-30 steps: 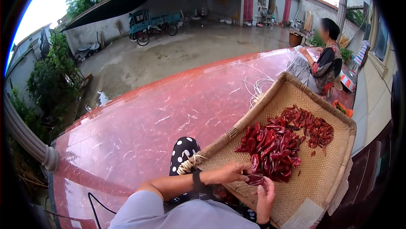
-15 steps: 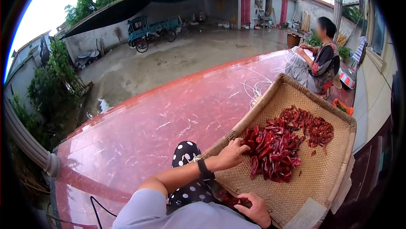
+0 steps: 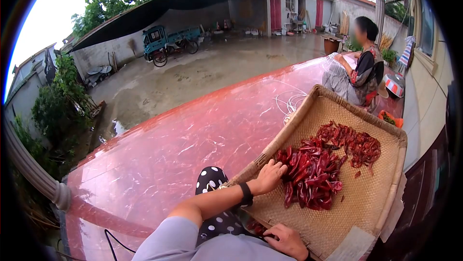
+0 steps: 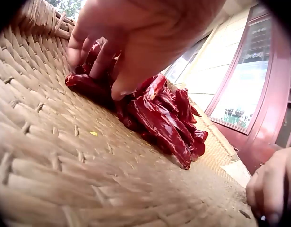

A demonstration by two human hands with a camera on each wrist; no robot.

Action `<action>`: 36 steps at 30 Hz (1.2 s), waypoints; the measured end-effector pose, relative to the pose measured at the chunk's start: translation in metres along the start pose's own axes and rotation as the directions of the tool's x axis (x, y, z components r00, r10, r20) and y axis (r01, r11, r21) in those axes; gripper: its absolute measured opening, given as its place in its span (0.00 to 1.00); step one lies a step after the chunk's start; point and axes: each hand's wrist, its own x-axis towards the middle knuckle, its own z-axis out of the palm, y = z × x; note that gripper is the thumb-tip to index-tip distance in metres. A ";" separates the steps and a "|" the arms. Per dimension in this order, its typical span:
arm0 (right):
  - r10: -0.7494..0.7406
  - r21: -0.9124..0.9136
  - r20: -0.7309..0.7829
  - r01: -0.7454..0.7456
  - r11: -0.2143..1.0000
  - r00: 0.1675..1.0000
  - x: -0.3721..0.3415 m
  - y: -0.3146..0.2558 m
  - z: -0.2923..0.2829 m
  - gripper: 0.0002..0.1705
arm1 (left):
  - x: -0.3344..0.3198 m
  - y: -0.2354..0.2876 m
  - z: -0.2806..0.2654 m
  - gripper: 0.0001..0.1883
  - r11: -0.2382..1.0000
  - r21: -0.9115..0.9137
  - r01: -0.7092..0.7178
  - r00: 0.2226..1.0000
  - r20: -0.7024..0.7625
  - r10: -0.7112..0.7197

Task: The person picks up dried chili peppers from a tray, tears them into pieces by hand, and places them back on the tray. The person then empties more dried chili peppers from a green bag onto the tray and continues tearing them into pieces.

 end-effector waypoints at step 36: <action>0.456 0.561 -0.541 -0.101 0.822 0.706 -0.015 0.018 0.001 0.15 | -0.022 0.050 -0.034 0.14 0.725 -0.670 0.158 0.987 0.102 -0.121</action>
